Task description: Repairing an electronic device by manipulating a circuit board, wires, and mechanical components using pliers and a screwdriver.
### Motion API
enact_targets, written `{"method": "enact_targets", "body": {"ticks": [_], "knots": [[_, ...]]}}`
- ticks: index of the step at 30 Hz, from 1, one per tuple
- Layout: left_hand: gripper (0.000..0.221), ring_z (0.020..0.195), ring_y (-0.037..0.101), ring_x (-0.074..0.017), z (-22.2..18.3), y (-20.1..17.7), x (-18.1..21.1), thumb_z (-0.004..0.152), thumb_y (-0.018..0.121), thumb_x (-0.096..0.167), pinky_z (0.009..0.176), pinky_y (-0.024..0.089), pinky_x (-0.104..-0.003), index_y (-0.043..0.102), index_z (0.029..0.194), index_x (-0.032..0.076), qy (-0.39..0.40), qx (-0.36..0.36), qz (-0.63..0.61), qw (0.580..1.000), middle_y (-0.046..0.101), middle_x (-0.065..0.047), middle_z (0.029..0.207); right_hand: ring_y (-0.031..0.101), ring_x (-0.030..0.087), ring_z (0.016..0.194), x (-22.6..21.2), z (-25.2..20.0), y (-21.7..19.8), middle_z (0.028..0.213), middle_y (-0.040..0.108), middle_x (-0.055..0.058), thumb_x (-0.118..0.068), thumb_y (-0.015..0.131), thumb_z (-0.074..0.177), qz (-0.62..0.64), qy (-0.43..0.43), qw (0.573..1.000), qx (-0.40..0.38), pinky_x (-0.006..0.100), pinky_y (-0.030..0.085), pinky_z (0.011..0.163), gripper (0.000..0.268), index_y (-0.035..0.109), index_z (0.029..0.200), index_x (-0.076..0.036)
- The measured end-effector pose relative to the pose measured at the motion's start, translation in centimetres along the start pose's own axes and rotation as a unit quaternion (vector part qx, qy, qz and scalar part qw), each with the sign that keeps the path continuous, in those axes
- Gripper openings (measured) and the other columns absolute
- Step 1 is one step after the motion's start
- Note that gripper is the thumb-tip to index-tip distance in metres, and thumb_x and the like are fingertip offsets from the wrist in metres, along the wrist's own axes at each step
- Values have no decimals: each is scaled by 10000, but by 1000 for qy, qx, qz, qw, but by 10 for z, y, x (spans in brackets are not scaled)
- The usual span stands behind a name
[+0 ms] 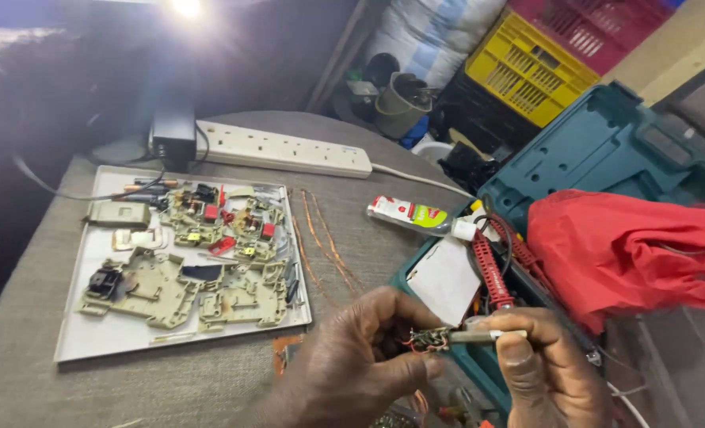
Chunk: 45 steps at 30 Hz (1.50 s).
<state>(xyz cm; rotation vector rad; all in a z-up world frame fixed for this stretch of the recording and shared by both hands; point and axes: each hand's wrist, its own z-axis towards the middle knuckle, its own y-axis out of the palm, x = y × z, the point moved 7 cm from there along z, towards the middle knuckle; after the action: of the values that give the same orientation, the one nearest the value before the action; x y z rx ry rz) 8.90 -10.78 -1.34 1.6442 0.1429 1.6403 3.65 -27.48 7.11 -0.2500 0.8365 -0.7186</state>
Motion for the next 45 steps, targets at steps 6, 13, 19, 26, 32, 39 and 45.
{"method": "enact_targets", "body": {"ticks": [6, 13, 19, 26, 32, 39, 45], "knots": [[243, 734, 656, -59, -33, -22, 36, 844, 887, 83, 657, 550, -200, 793, 1068, 94, 14, 73, 162, 984, 761, -3, 845, 669, 151, 915, -4, -14, 26, 986, 716, 62, -265, 613, 1040, 62, 60, 995, -55, 253, 496, 881, 252, 702, 1045, -29], [238, 775, 621, -78, -43, -33, 40, 862, 880, 153, 715, 532, -232, 750, 1061, 142, 137, 65, 234, 960, 692, 20, 860, 640, 170, 951, -18, -15, 36, 1033, 692, 91, -235, 575, 1072, 14, 12, 996, -83, 290, 497, 903, 225, 661, 1065, -27], [253, 773, 634, -82, -39, -32, 35, 878, 867, 148, 710, 540, -234, 734, 1090, 116, 144, 47, 247, 957, 693, 5, 866, 618, 175, 932, -15, -15, 38, 1041, 678, 96, -308, 479, 1119, -4, -13, 995, -101, 316, 470, 899, 323, 600, 948, -62], [166, 726, 585, -56, -31, -36, 21, 913, 823, 174, 644, 492, -233, 736, 1049, 133, 65, 42, 228, 971, 678, 50, 819, 709, 209, 978, -5, -14, 41, 840, 665, 70, -278, 468, 1105, -18, 27, 994, -104, 363, 518, 924, 397, 601, 801, -61], [261, 750, 617, -58, -32, -38, 23, 898, 817, 174, 635, 521, -220, 745, 1141, 112, 31, 39, 190, 980, 696, 23, 878, 651, 195, 847, 2, -15, 38, 820, 668, 77, -262, 475, 1089, -6, 72, 996, -56, 336, 511, 873, 388, 672, 877, -4], [494, 808, 617, -79, -31, -39, 25, 921, 744, 155, 730, 544, -221, 655, 1399, 70, 57, 37, 161, 985, 697, -19, 979, 607, 175, 800, 15, -14, 33, 764, 632, 55, -306, 455, 1126, 1, 83, 996, -35, 338, 487, 858, 424, 600, 825, -45], [296, 675, 561, -45, -34, -42, 29, 845, 880, 85, 623, 494, -207, 813, 1117, 180, 85, 98, 251, 959, 705, 56, 872, 679, 222, 760, 26, -17, 35, 675, 633, 122, -332, 501, 1127, 3, 137, 990, -29, 361, 516, 852, 510, 608, 729, -32]]}}
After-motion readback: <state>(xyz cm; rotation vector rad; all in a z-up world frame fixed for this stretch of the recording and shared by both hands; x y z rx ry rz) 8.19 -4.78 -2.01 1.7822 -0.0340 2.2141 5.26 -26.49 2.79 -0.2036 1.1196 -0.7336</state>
